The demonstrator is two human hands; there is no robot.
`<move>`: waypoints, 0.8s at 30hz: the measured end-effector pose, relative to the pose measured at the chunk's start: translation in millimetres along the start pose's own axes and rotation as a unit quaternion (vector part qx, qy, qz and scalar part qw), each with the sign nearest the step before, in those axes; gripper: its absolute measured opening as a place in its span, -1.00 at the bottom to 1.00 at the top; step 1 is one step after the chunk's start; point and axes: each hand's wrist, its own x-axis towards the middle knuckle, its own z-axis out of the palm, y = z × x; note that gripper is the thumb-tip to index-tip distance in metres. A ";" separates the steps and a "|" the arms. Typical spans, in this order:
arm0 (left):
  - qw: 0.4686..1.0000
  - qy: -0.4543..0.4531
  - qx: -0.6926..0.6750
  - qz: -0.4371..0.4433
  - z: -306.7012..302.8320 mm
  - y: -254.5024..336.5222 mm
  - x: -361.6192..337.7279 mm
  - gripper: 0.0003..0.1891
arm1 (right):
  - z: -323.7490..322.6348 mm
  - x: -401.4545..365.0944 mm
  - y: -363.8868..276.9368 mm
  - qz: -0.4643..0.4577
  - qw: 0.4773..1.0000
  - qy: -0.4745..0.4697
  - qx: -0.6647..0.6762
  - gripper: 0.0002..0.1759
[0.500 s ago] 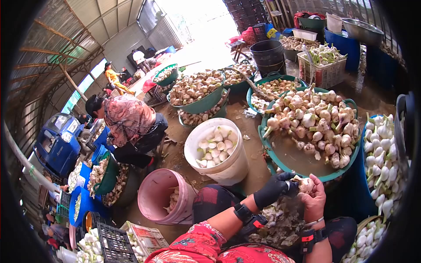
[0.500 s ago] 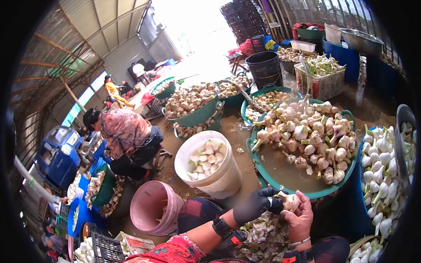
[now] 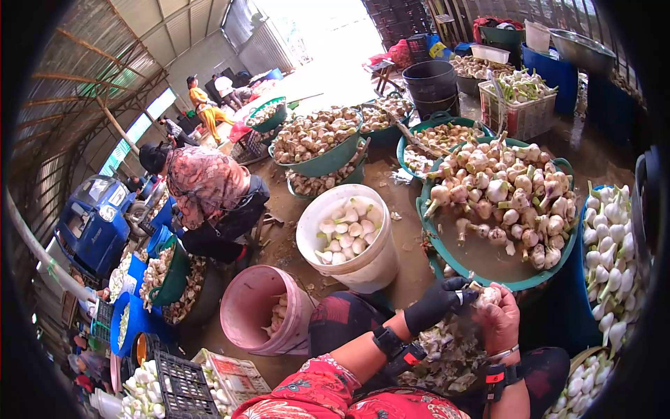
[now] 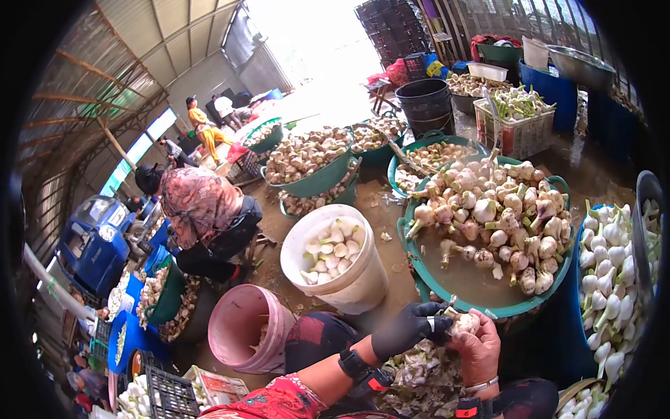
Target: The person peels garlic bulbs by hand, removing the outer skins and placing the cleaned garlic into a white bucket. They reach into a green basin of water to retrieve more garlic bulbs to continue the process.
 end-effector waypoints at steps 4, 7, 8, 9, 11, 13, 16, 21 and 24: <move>0.997 0.002 -0.037 -0.060 8.9 18.9 -7.1 -0.63 | -6.2 0.6 3.5 -0.049 0.994 -0.015 -0.101 -0.42; 0.998 -0.009 -0.018 -0.064 2.6 9.6 -4.6 -0.65 | -11.1 2.6 8.3 -0.033 0.995 -0.028 -0.090 -0.41; 0.998 -0.015 0.007 -0.055 -1.0 4.3 -3.9 -0.66 | -12.1 2.3 9.4 -0.011 0.998 -0.029 -0.051 -0.39; 0.998 -0.017 0.007 -0.057 -2.1 1.8 -4.3 -0.66 | -7.7 0.4 8.7 -0.021 0.997 -0.034 -0.072 -0.43; 0.994 -0.025 0.103 -0.011 -3.4 -2.2 -5.0 -0.74 | -5.8 -0.1 1.2 0.036 0.998 -0.039 -0.029 -0.46; 0.987 -0.008 0.160 0.023 -1.0 -7.7 -5.0 -0.78 | -6.4 -1.0 -0.9 0.095 0.994 -0.043 0.014 -0.47; 0.932 0.035 0.341 0.118 -0.1 -19.4 -7.1 -0.84 | -11.4 1.0 2.9 0.259 0.962 0.042 0.072 -0.48; 0.964 0.059 0.256 0.023 9.3 -15.0 -7.9 -0.83 | -12.8 -0.9 1.3 0.153 0.986 0.057 0.029 -0.52; 0.994 0.059 0.071 -0.058 7.9 -11.3 -8.6 -0.85 | 4.3 -8.0 -8.6 0.039 0.999 -0.022 0.027 -0.49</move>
